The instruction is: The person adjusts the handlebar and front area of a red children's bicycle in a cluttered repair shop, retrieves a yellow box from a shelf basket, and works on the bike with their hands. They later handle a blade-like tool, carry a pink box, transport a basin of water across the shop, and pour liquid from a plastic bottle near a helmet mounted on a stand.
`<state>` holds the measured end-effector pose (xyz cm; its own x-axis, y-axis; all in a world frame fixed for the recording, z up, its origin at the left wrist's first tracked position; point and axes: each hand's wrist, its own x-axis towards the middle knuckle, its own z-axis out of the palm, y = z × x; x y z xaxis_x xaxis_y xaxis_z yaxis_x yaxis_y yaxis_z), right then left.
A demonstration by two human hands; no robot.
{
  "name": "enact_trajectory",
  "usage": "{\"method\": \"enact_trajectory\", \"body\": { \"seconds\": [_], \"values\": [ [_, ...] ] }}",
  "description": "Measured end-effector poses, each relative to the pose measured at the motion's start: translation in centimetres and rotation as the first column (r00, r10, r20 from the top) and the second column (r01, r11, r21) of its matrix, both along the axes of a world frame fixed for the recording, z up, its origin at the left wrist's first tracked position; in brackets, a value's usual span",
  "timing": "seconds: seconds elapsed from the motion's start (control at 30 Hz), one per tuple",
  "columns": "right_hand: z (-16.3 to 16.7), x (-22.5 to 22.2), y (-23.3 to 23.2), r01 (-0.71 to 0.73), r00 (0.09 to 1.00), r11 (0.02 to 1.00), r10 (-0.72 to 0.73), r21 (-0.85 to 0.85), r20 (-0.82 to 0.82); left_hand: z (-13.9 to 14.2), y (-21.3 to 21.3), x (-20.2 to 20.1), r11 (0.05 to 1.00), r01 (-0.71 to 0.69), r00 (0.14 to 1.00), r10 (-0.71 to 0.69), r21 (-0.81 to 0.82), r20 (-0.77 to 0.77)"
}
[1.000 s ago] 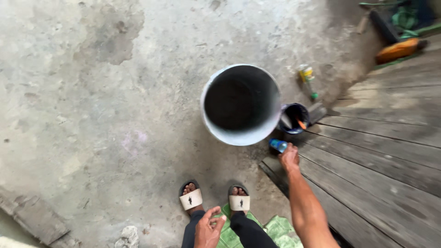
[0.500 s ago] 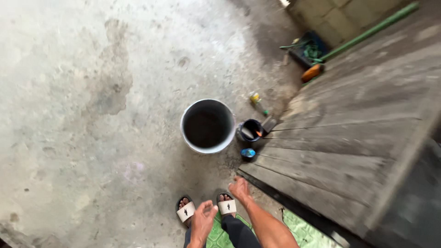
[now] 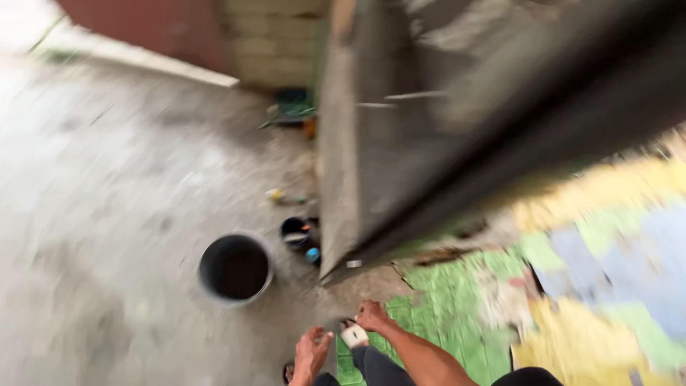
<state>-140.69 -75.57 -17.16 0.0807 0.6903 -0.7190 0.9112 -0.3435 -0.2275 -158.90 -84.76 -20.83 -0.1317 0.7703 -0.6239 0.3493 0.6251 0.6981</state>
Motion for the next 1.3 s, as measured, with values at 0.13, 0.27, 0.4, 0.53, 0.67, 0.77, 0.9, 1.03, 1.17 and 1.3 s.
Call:
{"method": "enact_trajectory", "body": {
  "seconds": [0.13,0.27,0.4,0.53,0.67,0.77,0.9,1.03,1.17,1.3],
  "values": [
    [3.1,9.0,-1.9,0.180,0.984,0.984,-0.180,0.003,0.013,2.8,0.4,5.5,0.922,0.365,0.929,-0.352,0.128,-0.111],
    [4.6,17.6,-5.0,0.317,0.948,0.948,-0.317,0.031,-0.012,3.9,0.6,10.6,0.875,0.475,0.880,-0.469,0.095,-0.079],
    [5.7,26.0,-8.7,0.422,0.906,0.904,-0.418,0.074,-0.059,4.9,0.7,17.0,0.797,0.598,0.801,-0.593,0.083,-0.079],
    [7.5,34.6,-11.8,0.462,0.886,0.879,-0.454,0.120,-0.092,6.2,0.5,25.4,0.759,0.647,0.762,-0.642,0.068,-0.082],
    [6.3,43.3,-12.3,0.564,0.825,0.792,-0.545,0.232,-0.147,4.9,3.3,35.3,0.684,0.729,0.683,-0.729,-0.015,-0.039],
    [6.4,48.9,-13.6,0.612,0.790,0.753,-0.598,0.241,-0.137,4.9,4.5,42.3,0.598,0.802,0.597,-0.799,0.014,-0.070],
    [6.8,56.2,-15.3,0.694,0.717,0.682,-0.686,0.231,-0.125,5.8,5.8,50.6,0.510,0.855,0.517,-0.854,0.096,-0.059],
    [6.1,62.0,-16.1,0.751,0.642,0.589,-0.758,0.299,-0.116,6.8,7.6,57.5,0.438,0.870,0.454,-0.891,0.225,-0.021],
    [5.9,66.8,-15.1,0.739,0.657,0.525,-0.698,0.422,-0.284,7.3,9.6,63.3,0.404,0.839,0.447,-0.894,0.365,-0.037],
    [7.3,69.7,-11.4,0.789,0.606,0.507,-0.733,0.346,-0.308,8.6,12.9,67.8,0.347,0.851,0.393,-0.919,0.394,-0.041]
  ]
}}
